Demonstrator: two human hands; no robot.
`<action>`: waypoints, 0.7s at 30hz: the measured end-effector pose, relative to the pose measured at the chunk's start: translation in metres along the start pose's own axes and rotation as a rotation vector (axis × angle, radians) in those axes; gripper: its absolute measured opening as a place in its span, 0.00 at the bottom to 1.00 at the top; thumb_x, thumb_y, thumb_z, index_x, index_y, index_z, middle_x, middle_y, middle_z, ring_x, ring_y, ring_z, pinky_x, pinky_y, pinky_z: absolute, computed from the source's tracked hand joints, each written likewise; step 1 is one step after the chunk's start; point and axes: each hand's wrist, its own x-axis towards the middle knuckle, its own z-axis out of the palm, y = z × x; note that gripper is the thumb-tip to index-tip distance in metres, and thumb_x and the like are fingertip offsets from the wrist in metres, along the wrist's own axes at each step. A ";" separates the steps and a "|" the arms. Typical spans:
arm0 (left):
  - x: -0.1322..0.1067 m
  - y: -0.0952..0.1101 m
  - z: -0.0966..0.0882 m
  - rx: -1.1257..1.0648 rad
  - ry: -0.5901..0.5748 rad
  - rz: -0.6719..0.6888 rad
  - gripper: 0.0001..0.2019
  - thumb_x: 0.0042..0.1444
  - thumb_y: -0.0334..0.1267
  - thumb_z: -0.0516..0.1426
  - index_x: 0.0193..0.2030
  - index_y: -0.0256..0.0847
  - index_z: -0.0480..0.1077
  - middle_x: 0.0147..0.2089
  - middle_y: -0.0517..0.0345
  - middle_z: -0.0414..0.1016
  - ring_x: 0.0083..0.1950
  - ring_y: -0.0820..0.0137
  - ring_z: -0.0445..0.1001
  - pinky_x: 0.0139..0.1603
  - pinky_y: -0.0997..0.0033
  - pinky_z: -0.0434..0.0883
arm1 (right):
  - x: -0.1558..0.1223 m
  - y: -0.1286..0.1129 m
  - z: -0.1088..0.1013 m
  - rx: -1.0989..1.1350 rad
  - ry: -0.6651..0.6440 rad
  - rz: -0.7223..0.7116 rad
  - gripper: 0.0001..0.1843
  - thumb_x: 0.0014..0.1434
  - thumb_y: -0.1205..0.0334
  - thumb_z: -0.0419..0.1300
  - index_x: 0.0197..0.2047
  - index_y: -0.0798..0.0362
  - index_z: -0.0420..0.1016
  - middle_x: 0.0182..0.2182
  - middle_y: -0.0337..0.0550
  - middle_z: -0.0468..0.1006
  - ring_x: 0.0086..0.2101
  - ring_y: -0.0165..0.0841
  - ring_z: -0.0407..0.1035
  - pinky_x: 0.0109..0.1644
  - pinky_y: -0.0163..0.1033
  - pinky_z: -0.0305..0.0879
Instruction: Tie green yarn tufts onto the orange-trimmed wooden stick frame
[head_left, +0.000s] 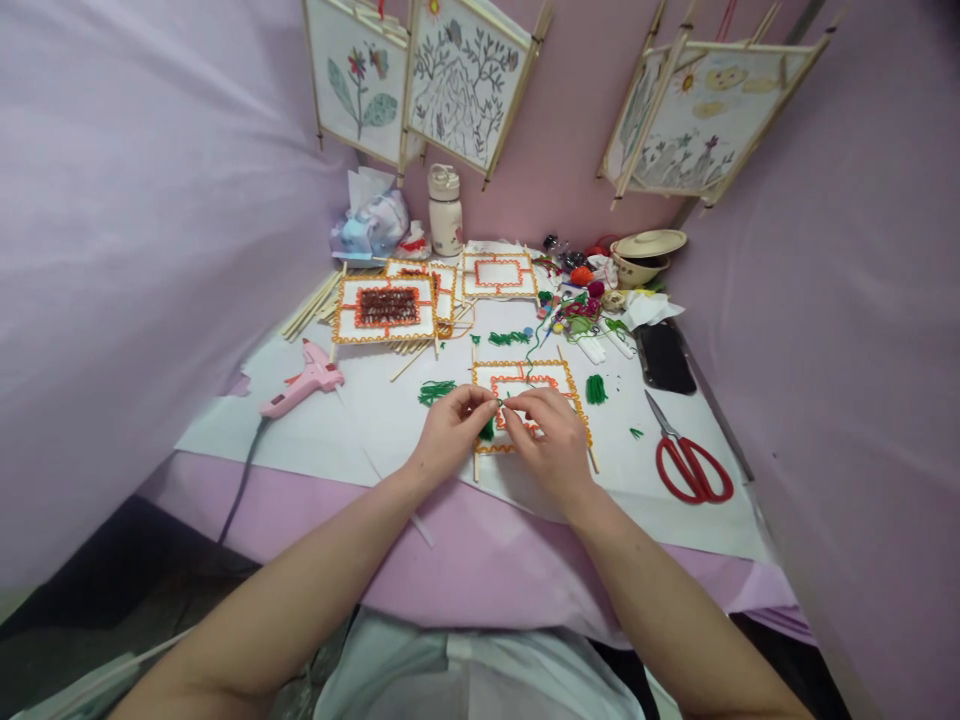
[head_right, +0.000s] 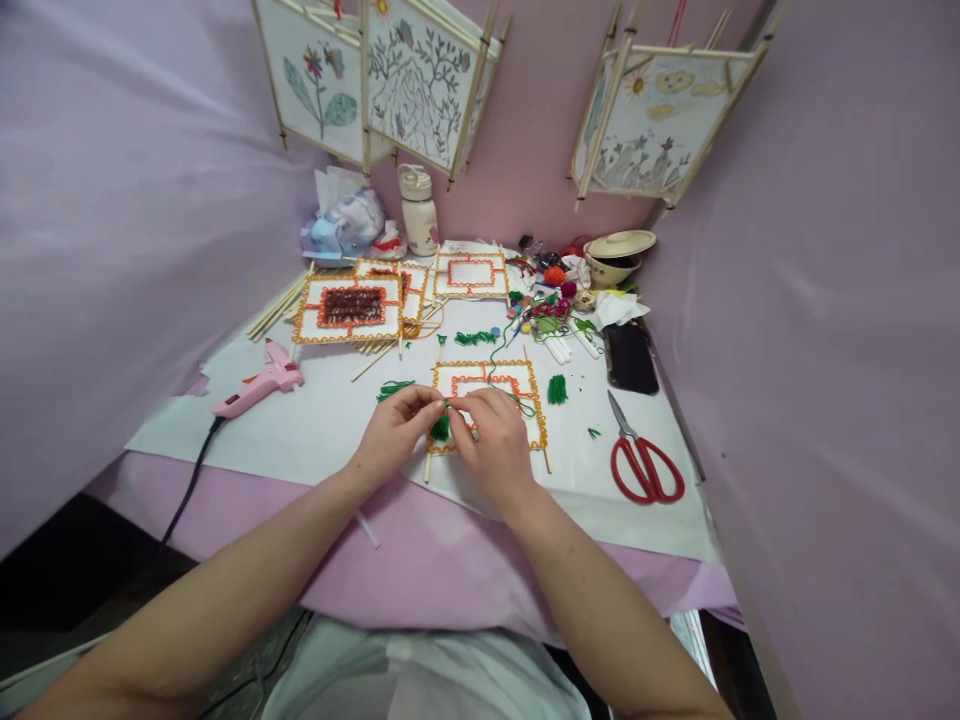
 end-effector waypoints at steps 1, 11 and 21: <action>0.000 -0.001 0.000 0.013 -0.001 0.014 0.08 0.53 0.41 0.59 0.33 0.37 0.72 0.32 0.58 0.72 0.32 0.73 0.69 0.34 0.73 0.66 | -0.001 0.001 0.001 -0.006 -0.016 0.009 0.06 0.63 0.65 0.57 0.38 0.52 0.76 0.35 0.45 0.77 0.37 0.35 0.69 0.43 0.42 0.66; -0.004 -0.007 0.002 0.134 -0.008 0.096 0.09 0.55 0.42 0.58 0.35 0.39 0.75 0.34 0.56 0.77 0.36 0.70 0.73 0.39 0.71 0.69 | -0.001 0.004 0.002 -0.055 -0.033 0.048 0.06 0.60 0.67 0.57 0.32 0.53 0.73 0.30 0.42 0.74 0.34 0.34 0.67 0.39 0.40 0.63; -0.002 -0.002 0.004 -0.113 -0.058 -0.070 0.10 0.51 0.41 0.61 0.37 0.38 0.71 0.29 0.61 0.72 0.31 0.74 0.69 0.34 0.73 0.66 | 0.006 0.000 -0.001 0.222 -0.049 0.446 0.05 0.52 0.66 0.58 0.25 0.53 0.71 0.25 0.37 0.72 0.26 0.29 0.63 0.31 0.35 0.60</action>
